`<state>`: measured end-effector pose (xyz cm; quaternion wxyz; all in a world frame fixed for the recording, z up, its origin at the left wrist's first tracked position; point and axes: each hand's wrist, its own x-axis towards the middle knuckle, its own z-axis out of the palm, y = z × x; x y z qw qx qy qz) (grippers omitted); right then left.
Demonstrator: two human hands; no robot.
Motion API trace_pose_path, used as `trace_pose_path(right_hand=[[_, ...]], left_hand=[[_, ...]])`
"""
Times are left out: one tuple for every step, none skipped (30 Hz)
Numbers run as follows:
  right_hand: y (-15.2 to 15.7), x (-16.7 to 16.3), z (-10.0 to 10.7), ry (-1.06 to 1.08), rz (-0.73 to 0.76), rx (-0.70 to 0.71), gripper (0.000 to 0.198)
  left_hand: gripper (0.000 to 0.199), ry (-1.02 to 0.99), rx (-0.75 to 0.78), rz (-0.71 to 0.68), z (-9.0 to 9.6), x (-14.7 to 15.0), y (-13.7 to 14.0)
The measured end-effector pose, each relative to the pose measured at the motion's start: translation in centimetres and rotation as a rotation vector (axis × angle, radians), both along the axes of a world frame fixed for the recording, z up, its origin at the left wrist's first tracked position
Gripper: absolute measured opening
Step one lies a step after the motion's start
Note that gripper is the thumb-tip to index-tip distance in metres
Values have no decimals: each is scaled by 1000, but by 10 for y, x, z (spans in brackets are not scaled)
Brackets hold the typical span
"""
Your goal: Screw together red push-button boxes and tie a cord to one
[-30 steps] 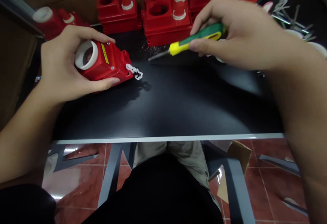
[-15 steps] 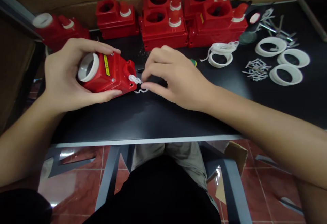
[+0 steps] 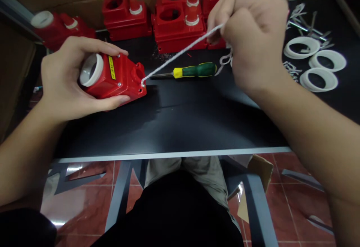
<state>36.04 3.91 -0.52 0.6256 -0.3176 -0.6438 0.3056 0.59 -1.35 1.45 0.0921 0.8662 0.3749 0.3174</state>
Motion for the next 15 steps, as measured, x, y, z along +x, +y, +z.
trace_pose_path(right_hand=[[3, -1, 0, 44, -31, -16, 6], [6, -1, 0, 75, -55, -32, 6], [8, -1, 1, 100, -76, -35, 7], [10, 0, 1, 117, -88, -34, 8], [11, 1, 1, 116, -89, -37, 9], [12, 2, 1, 104, -90, -45, 10], [12, 3, 0, 86, -96, -55, 11], [12, 4, -1, 63, -110, -69, 13], [13, 5, -2, 36, -124, -90, 14], [13, 6, -3, 13, -136, -105, 15], [13, 6, -4, 5, -152, -106, 16], [14, 6, -5, 2, -166, -99, 16], [14, 6, -5, -7, -178, -86, 16], [14, 6, -5, -27, -189, -69, 16], [14, 5, -5, -50, -200, -53, 16]], left_hand=[[83, 6, -2, 2, 0, 0, 0], [82, 8, -4, 2, 1, 0, 0], [81, 9, -6, -3, 1, 0, 0], [79, 5, -7, -11, 1, 0, 1], [78, -3, -8, -22, 1, 0, 2], [78, -16, -10, -35, 1, -1, 3], [79, -32, -16, -47, 0, -1, 4], [81, -54, -23, -63, 0, -1, 5], [82, -80, -38, -77, -1, -1, 7], [84, -107, -50, -95, -2, -2, 8], [85, -128, -60, -112, -3, -2, 9], [86, -142, -71, -122, -3, -2, 10], [86, -151, -82, -125, -4, -1, 10], [84, -163, -100, -98, -3, -1, 9], [83, -169, -125, -64, -2, -1, 9]])
